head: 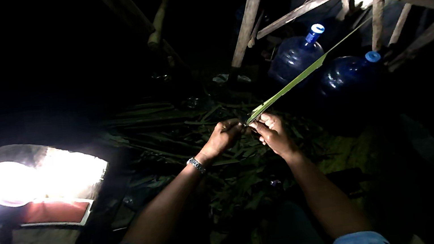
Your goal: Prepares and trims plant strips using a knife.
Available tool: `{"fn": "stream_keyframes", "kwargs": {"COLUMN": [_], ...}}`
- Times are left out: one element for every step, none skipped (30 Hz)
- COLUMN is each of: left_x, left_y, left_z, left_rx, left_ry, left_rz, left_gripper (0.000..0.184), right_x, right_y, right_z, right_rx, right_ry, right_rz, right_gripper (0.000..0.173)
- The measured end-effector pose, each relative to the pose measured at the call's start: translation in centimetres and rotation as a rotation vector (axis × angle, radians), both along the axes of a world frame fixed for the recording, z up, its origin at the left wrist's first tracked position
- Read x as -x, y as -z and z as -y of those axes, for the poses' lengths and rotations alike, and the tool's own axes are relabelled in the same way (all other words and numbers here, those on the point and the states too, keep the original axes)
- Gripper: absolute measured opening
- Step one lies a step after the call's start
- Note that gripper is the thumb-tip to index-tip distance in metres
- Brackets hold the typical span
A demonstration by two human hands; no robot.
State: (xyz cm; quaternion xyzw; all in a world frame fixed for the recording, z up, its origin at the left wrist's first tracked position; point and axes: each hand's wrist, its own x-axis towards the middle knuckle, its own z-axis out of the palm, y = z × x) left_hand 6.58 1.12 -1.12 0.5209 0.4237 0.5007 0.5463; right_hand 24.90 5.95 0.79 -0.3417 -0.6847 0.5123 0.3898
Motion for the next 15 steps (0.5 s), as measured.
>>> {"fn": "stream_keyframes", "kwargs": {"left_x": [0.1, 0.2, 0.3, 0.5, 0.7, 0.8, 1.0, 1.2, 1.5, 1.7, 2.0, 2.2, 2.5, 2.7, 2.8], "left_y": [-0.1, -0.2, -0.1, 0.1, 0.2, 0.3, 0.2, 0.2, 0.0, -0.1, 0.0, 0.0, 0.0, 0.0, -0.1], "left_z": [0.0, 0.0, 0.0, 0.0, 0.0, 0.1, 0.2, 0.3, 0.4, 0.4, 0.4, 0.3, 0.2, 0.2, 0.1], "left_rx": [0.004, 0.004, 0.002, -0.004, -0.009, -0.013, -0.015, -0.017, -0.016, -0.015, -0.015, -0.011, -0.005, -0.003, -0.001], "left_ry": [0.006, 0.005, 0.000, -0.003, 0.000, 0.001, 0.000, -0.001, -0.002, -0.002, -0.003, 0.001, 0.004, 0.004, 0.009], "left_rz": [0.002, -0.009, -0.019, -0.032, -0.049, -0.069, -0.092, -0.115, -0.134, -0.151, -0.169, -0.192, -0.220, -0.246, -0.263], "left_gripper": [0.025, 0.025, 0.025, 0.025, 0.024, 0.024, 0.024, 0.024, 0.024, 0.024, 0.024, 0.024, 0.024, 0.024, 0.025], "right_x": [0.1, 0.1, 0.1, -0.1, -0.3, -0.6, -1.0, -1.4, -1.8, -2.3, -2.8, -3.4, -4.1, -4.6, -5.0], "right_y": [0.0, 0.0, -0.2, -0.3, -0.5, -0.7, -0.9, -1.1, -1.3, -1.5, -1.7, -1.8, -2.0, -2.1, -2.1], "right_z": [0.0, 0.0, 0.0, -0.2, -0.5, -0.8, -1.1, -1.4, -1.6, -1.9, -2.3, -2.7, -3.0, -3.4, -3.6], "right_rx": [-0.022, -0.028, -0.019, 0.000, 0.018, 0.039, 0.058, 0.075, 0.087, 0.090, 0.079, 0.069, 0.065, 0.067, 0.071], "right_ry": [0.013, 0.024, 0.034, 0.044, 0.058, 0.070, 0.084, 0.105, 0.132, 0.164, 0.197, 0.224, 0.252, 0.280, 0.301], "right_rz": [-0.011, -0.024, -0.047, -0.082, -0.127, -0.172, -0.213, -0.245, -0.273, -0.298, -0.318, -0.335, -0.349, -0.365, -0.379], "right_gripper": [0.012, 0.013, 0.013, 0.013, 0.013, 0.015, 0.017, 0.018, 0.019, 0.021, 0.021, 0.022, 0.023, 0.023, 0.023]}}
